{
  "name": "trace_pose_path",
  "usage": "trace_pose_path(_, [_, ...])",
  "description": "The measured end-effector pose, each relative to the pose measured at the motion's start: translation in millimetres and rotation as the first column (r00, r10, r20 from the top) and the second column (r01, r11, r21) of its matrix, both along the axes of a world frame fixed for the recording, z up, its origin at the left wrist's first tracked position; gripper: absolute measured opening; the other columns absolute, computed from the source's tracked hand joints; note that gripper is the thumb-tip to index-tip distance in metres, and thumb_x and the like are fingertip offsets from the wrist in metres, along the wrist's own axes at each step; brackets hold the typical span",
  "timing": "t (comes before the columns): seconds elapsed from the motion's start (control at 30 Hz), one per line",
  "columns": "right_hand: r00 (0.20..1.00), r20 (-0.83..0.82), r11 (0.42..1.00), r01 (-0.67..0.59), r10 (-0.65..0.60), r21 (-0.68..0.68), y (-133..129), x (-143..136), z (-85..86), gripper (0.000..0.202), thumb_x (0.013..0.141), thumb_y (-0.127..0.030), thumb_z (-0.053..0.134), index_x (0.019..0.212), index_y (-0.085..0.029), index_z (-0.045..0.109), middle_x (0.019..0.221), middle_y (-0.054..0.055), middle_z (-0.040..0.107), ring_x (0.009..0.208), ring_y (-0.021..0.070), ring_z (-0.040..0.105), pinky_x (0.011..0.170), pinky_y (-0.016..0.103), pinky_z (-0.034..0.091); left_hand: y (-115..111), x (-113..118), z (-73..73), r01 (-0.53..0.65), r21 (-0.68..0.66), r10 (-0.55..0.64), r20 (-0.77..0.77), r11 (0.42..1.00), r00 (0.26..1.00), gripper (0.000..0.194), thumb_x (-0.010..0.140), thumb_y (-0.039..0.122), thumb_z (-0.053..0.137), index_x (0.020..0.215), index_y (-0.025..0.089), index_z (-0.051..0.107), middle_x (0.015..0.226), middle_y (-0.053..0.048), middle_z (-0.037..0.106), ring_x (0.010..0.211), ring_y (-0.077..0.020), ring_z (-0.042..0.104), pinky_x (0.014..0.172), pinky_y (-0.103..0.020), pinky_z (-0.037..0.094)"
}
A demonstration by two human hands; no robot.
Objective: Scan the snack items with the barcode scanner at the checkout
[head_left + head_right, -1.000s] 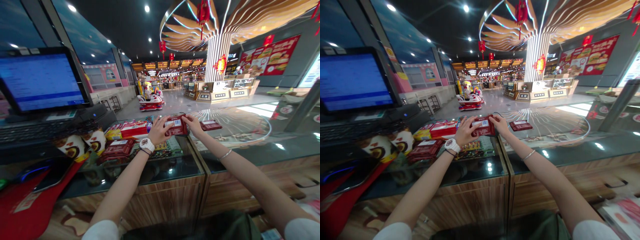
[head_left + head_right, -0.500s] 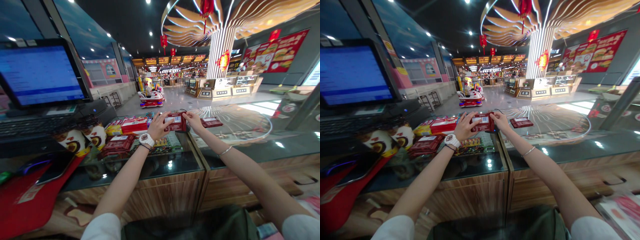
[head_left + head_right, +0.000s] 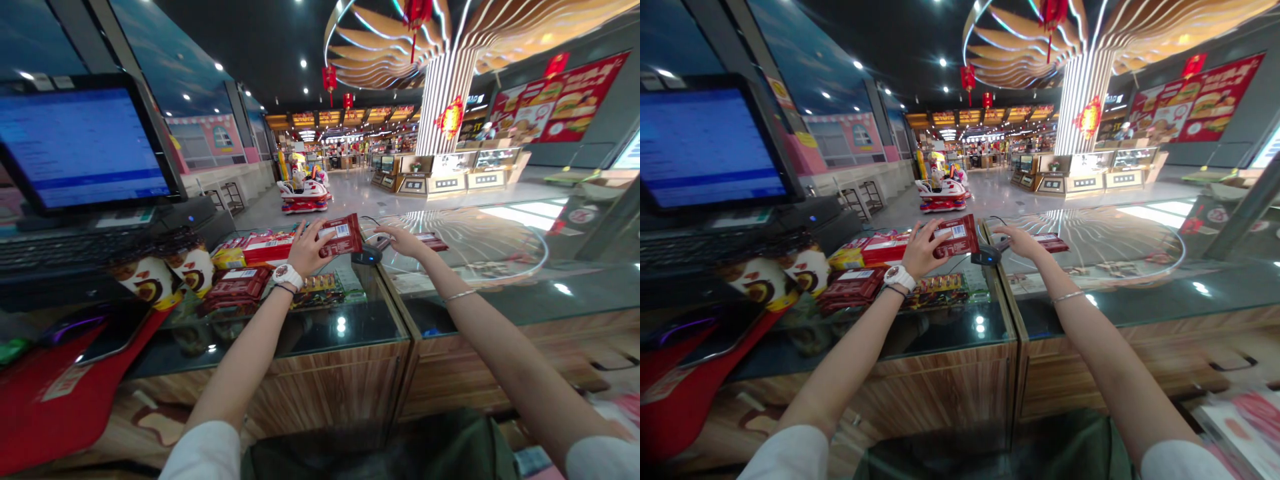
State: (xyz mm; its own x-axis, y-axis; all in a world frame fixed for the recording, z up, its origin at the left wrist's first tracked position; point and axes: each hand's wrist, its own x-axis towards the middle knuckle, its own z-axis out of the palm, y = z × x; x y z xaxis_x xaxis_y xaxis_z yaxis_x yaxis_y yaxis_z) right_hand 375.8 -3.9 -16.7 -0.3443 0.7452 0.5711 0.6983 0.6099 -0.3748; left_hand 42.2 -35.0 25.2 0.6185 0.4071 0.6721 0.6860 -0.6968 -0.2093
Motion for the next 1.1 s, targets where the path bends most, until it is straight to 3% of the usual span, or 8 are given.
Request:
trace_pose_path(0.1, [0.990, 0.099, 0.992, -0.096, 0.104, -0.079, 6, -4, -13.1, 0.082, 0.054, 0.006, 0.042, 0.128, -0.021, 0.063, 0.136, 0.006, 0.063, 0.132, 0.0232, 0.054, 0.113, 0.043, 0.041, 2, -2, -1.4, -0.011, -0.014, 0.011, -0.011, 1.000, 1.000, 0.054, 0.077, 0.029, 0.072, 0.130, 0.023, 0.060, 0.154, -0.014, 0.043, 0.144, -0.0328, 0.038, 0.120, -0.060, 0.023])
trace_pose_path(0.2, [0.975, 0.146, 0.982, -0.151, 0.167, -0.118, 7, -13, -21.2, 0.082, 0.054, 0.006, 0.045, 0.130, -0.020, 0.061, 0.135, 0.008, 0.064, 0.128, 0.0246, 0.057, 0.110, 0.043, 0.044, 4, -3, -3.7, -0.020, -0.011, 0.020, -0.015, 1.000, 1.000, 0.054, 0.077, 0.029, 0.071, 0.129, 0.023, 0.061, 0.154, -0.014, 0.043, 0.144, -0.0326, 0.038, 0.120, -0.060, 0.023])
trace_pose_path(0.37, [0.978, 0.170, 0.991, -0.105, 0.118, -0.085, 6, -24, -25.1, 0.064, 0.065, 0.005, 0.050, 0.123, -0.017, 0.065, 0.124, 0.011, 0.070, 0.119, 0.0263, 0.063, 0.104, 0.041, 0.048, 5, -3, -7.4, -0.036, -0.010, 0.036, -0.010, 0.999, 0.999, 0.053, 0.079, 0.033, 0.071, 0.130, 0.023, 0.060, 0.154, -0.014, 0.042, 0.144, -0.0324, 0.038, 0.120, -0.060, 0.024])
trace_pose_path(0.67, [0.978, 0.183, 0.993, -0.092, 0.104, -0.072, 8, -25, -26.1, 0.062, 0.062, 0.007, 0.052, 0.118, -0.017, 0.068, 0.123, 0.011, 0.070, 0.119, 0.0270, 0.063, 0.105, 0.041, 0.046, 6, -6, -7.4, -0.056, -0.003, 0.056, -0.004, 0.998, 0.998, 0.054, 0.079, 0.031, 0.071, 0.131, 0.023, 0.059, 0.155, -0.014, 0.042, 0.144, -0.0321, 0.038, 0.120, -0.061, 0.023])
trace_pose_path(0.77, [0.994, 0.083, 0.996, -0.072, 0.076, -0.042, 6, -22, -23.7, 0.058, 0.065, 0.002, 0.055, 0.119, -0.018, 0.066, 0.122, 0.010, 0.071, 0.116, 0.0266, 0.064, 0.103, 0.041, 0.047, 7, -8, -6.5, -0.059, -0.003, 0.059, 0.011, 0.998, 0.998, 0.055, 0.078, 0.030, 0.071, 0.131, 0.024, 0.059, 0.155, -0.014, 0.041, 0.145, -0.0322, 0.037, 0.120, -0.061, 0.022])
trace_pose_path(0.9, [0.982, -0.186, 0.998, 0.026, -0.014, 0.059, 7, -20, -17.0, 0.044, 0.075, -0.015, 0.061, 0.119, -0.018, 0.063, 0.120, 0.012, 0.070, 0.115, 0.0292, 0.063, 0.101, 0.046, 0.047, 7, -9, -5.8, -0.061, -0.010, 0.061, 0.034, 0.998, 0.998, 0.056, 0.077, 0.029, 0.072, 0.132, 0.025, 0.059, 0.156, -0.013, 0.040, 0.145, -0.0325, 0.037, 0.120, -0.061, 0.022])
trace_pose_path(1.0, [0.901, -0.430, 0.988, 0.116, -0.060, 0.106, 6, -21, -9.9, 0.044, 0.078, -0.036, 0.064, 0.119, -0.019, 0.060, 0.120, 0.013, 0.068, 0.114, 0.0285, 0.061, 0.100, 0.048, 0.046, 7, -9, -6.1, -0.064, -0.017, 0.065, 0.036, 0.998, 0.997, 0.054, 0.079, 0.031, 0.071, 0.131, 0.025, 0.059, 0.156, -0.013, 0.040, 0.144, -0.0324, 0.038, 0.120, -0.061, 0.021])
trace_pose_path(1.1, [0.823, -0.565, 0.990, 0.112, -0.046, 0.082, 1, -24, -0.2, 0.046, 0.083, -0.055, 0.058, 0.116, -0.022, 0.059, 0.111, 0.009, 0.069, 0.108, 0.0246, 0.062, 0.100, 0.046, 0.046, 7, -9, -6.8, -0.066, -0.028, 0.067, 0.028, 0.997, 0.997, 0.054, 0.079, 0.032, 0.071, 0.131, 0.024, 0.059, 0.156, -0.013, 0.040, 0.144, -0.0325, 0.038, 0.120, -0.061, 0.021])
